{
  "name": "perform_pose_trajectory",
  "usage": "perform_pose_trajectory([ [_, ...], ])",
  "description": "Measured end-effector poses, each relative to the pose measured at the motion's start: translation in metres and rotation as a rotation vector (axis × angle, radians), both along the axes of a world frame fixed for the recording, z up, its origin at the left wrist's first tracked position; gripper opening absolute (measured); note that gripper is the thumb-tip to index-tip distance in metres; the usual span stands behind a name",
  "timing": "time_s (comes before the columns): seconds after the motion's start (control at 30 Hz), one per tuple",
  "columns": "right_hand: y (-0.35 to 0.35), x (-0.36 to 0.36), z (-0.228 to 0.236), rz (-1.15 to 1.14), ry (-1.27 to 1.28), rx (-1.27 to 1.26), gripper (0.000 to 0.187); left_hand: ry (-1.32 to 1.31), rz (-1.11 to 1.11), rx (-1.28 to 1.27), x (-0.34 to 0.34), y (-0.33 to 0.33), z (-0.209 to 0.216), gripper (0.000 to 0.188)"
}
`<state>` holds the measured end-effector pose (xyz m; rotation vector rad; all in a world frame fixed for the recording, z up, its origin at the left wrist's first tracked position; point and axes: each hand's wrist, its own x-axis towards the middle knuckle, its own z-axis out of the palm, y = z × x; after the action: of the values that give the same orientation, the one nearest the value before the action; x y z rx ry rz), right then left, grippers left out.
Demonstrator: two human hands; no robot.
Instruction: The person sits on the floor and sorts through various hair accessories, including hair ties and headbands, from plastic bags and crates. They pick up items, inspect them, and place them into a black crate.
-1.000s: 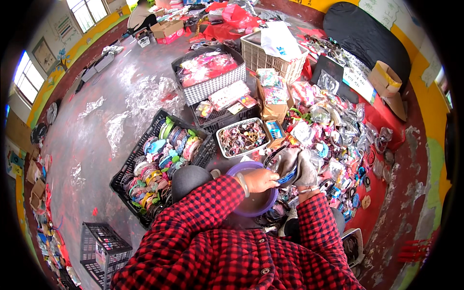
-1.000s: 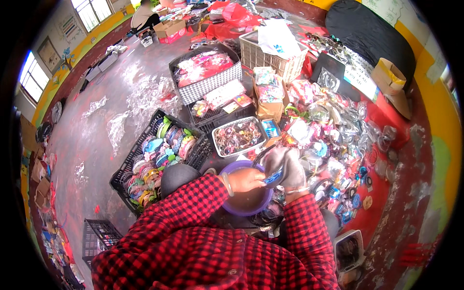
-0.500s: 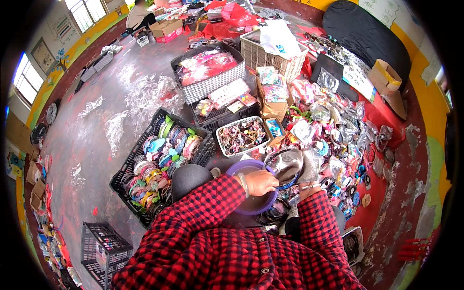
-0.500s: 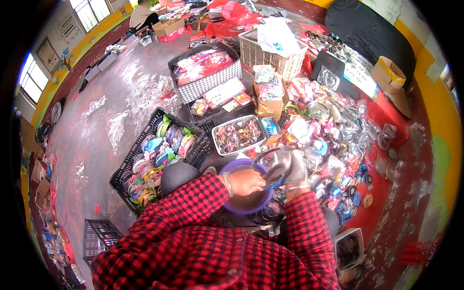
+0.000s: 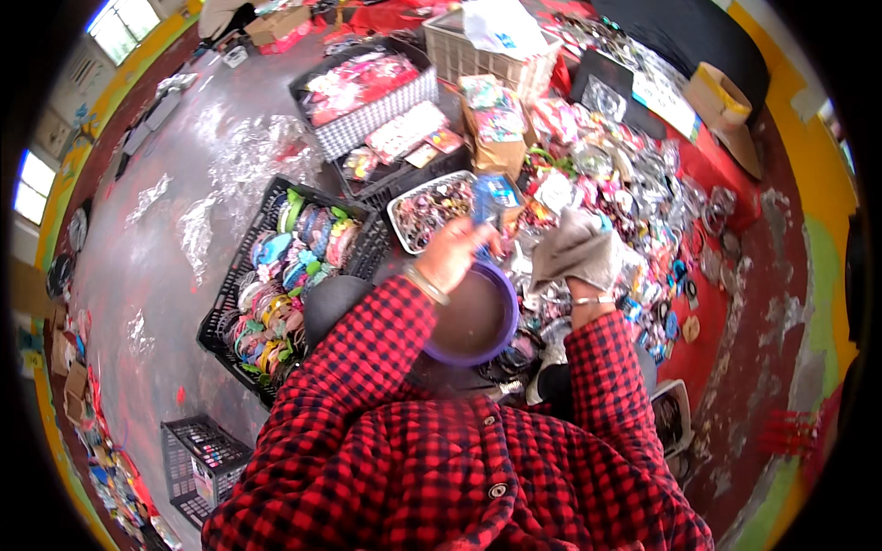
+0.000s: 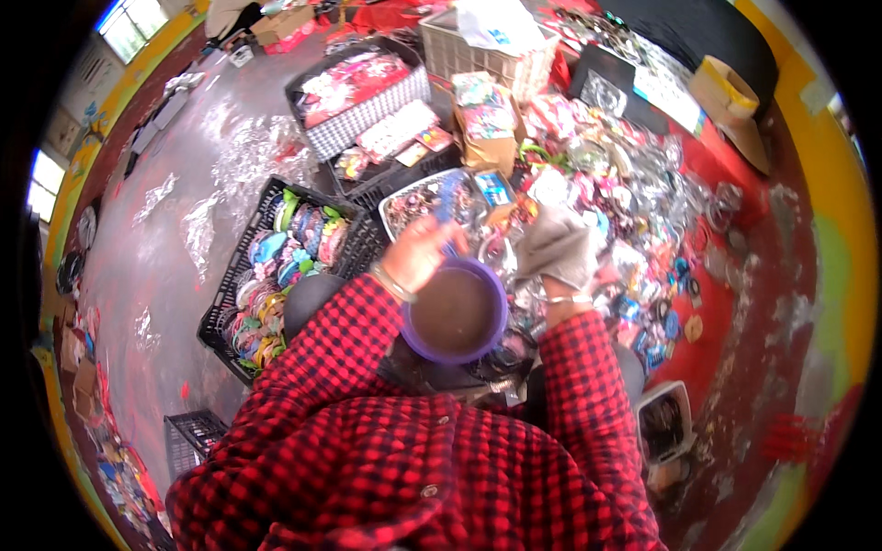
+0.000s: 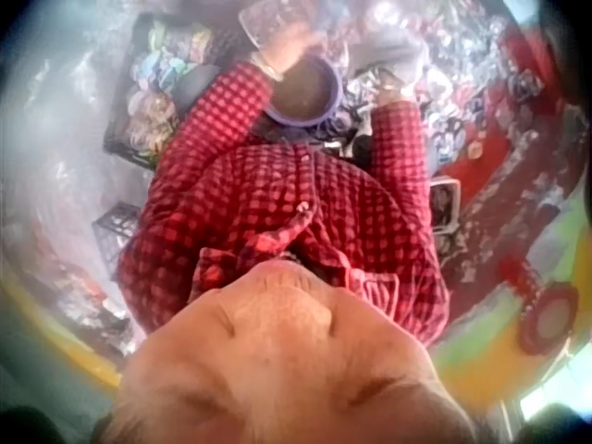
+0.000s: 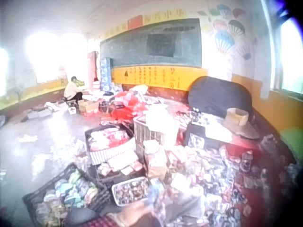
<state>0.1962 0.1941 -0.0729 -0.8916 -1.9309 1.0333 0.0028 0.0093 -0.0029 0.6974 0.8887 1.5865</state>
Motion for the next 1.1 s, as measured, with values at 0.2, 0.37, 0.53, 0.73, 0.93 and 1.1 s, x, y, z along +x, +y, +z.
perform_pose_trajectory([
  [0.2, 0.0, 0.006, -0.026, 0.301, 0.931, -0.924, 0.039, -0.51, 0.252, -0.044, -0.002, 0.004, 0.004, 0.03],
  [0.37, -0.065, -0.029, 0.084, 0.241, 0.503, -1.073, 0.075, -0.446, 0.058, -0.021, 0.015, 0.005, -0.003, 0.03],
  [0.53, -0.088, -0.028, 0.027, 0.402, 0.389, -0.801, 0.027, -0.067, 0.001, -0.009, 0.052, 0.006, -0.035, 0.035],
  [0.73, -0.084, -0.025, 0.037, 0.461, 0.261, -0.823, 0.023, -0.393, 0.06, -0.111, 0.045, 0.007, -0.011, 0.036],
  [0.93, -0.093, -0.03, 0.045, 0.554, 0.207, -0.823, 0.024, -0.481, 0.104, -0.201, 0.032, 0.008, -0.032, 0.03],
  [1.1, -0.092, -0.031, 0.039, 0.562, 0.088, -0.721, 0.03, -0.521, 0.143, -0.243, 0.043, 0.008, -0.022, 0.027],
])
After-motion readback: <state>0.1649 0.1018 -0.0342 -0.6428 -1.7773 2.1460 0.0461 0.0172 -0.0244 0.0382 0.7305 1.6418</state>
